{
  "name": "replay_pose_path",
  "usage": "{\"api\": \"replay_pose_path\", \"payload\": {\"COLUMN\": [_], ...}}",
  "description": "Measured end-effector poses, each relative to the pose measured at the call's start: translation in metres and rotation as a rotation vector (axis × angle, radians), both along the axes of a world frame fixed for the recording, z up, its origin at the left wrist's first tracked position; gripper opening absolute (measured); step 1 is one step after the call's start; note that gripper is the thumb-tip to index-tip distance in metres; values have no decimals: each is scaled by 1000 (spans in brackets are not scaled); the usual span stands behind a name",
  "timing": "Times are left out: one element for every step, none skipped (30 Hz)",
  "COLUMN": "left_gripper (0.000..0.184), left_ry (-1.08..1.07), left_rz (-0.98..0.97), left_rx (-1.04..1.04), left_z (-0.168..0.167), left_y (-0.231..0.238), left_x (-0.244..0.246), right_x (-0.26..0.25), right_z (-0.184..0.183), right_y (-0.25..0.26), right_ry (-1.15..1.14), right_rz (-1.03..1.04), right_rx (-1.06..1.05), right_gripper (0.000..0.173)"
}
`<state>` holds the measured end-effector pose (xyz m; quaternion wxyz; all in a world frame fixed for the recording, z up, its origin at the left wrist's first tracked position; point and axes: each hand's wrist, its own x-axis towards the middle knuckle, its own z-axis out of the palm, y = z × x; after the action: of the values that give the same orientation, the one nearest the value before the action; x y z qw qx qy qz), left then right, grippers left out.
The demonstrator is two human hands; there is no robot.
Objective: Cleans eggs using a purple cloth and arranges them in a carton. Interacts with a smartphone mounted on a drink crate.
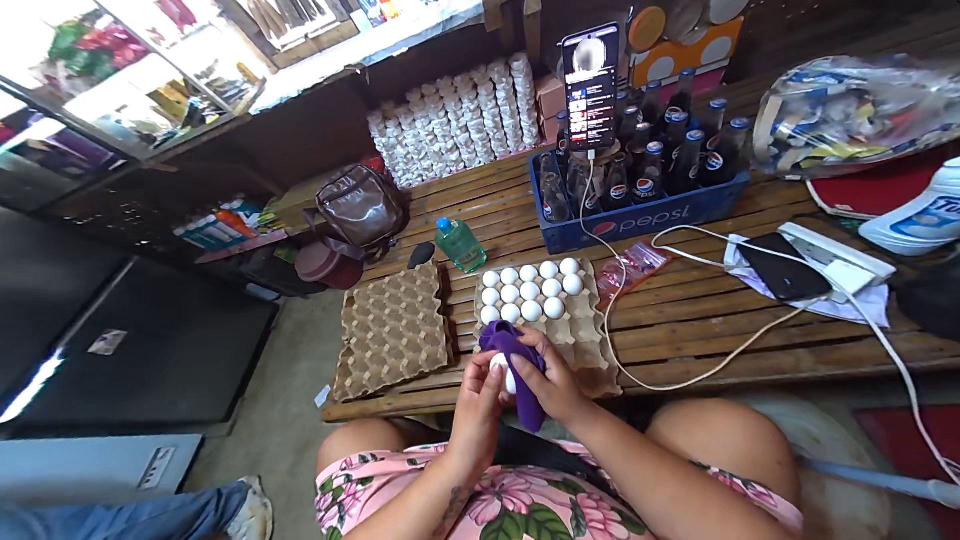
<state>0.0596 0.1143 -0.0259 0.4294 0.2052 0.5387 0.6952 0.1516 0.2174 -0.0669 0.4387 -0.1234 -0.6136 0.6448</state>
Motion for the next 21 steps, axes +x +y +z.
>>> {"api": "replay_pose_path", "payload": {"left_gripper": [28,29,30,30,29,28,26,25,25,26,26,25,24,23,23,24,26,29,31,34,36], "left_ry": [9,19,26,30,29,26,20,11,0,-4,-8,-14,-19,-15,-4,14,41,70,98,132,179], "left_rz": [-20,-40,-54,-61,-58,-48,-32,-11,9,19,22,22,19,13,5,-6,-22,-41,-56,-70,-85], "left_rx": [2,3,4,3,3,3,7,9,8,6,4,0,-7,-12,-15,-15,-10,-2,11,29,54], "left_z": [0,0,0,0,0,1,0,0,-1,-2,-3,-3,-3,-2,-1,-1,-1,-1,-1,-1,0], "left_y": [0,-1,-1,-1,0,0,1,1,1,1,1,1,1,1,1,1,0,0,-1,-1,0], "left_x": [1,1,0,-1,-1,-2,-2,-3,-4,-4,-5,-5,-5,-4,-3,-2,-1,-2,-2,-3,-3], "right_x": [1,2,2,1,1,0,-1,-2,-3,-4,-5,-5,-5,-5,-4,-3,-2,0,1,2,3], "right_z": [5,8,9,8,4,0,-4,-6,-7,-8,-8,-9,-9,-9,-8,-5,-1,3,9,13,15], "right_y": [0,1,1,1,0,-1,-2,-3,-3,-4,-4,-3,-3,-2,-1,-1,-1,-1,0,1,2], "right_ry": [-12,-22,-21,-14,-5,5,15,13,3,-3,-6,-6,-3,-2,4,8,4,-9,-31,-53,-68], "right_rz": [16,23,23,16,7,-3,-21,-42,-65,-80,-84,-82,-77,-68,-55,-35,-9,11,31,55,79], "right_rx": [-89,-151,-174,-159,-111,-32,62,156,233,286,309,310,292,255,192,106,4,-106,-206,-289,-352], "right_gripper": [34,31,30,31,33,35,36,36,37,38,38,37,36,36,37,37,37,36,35,35,36]}}
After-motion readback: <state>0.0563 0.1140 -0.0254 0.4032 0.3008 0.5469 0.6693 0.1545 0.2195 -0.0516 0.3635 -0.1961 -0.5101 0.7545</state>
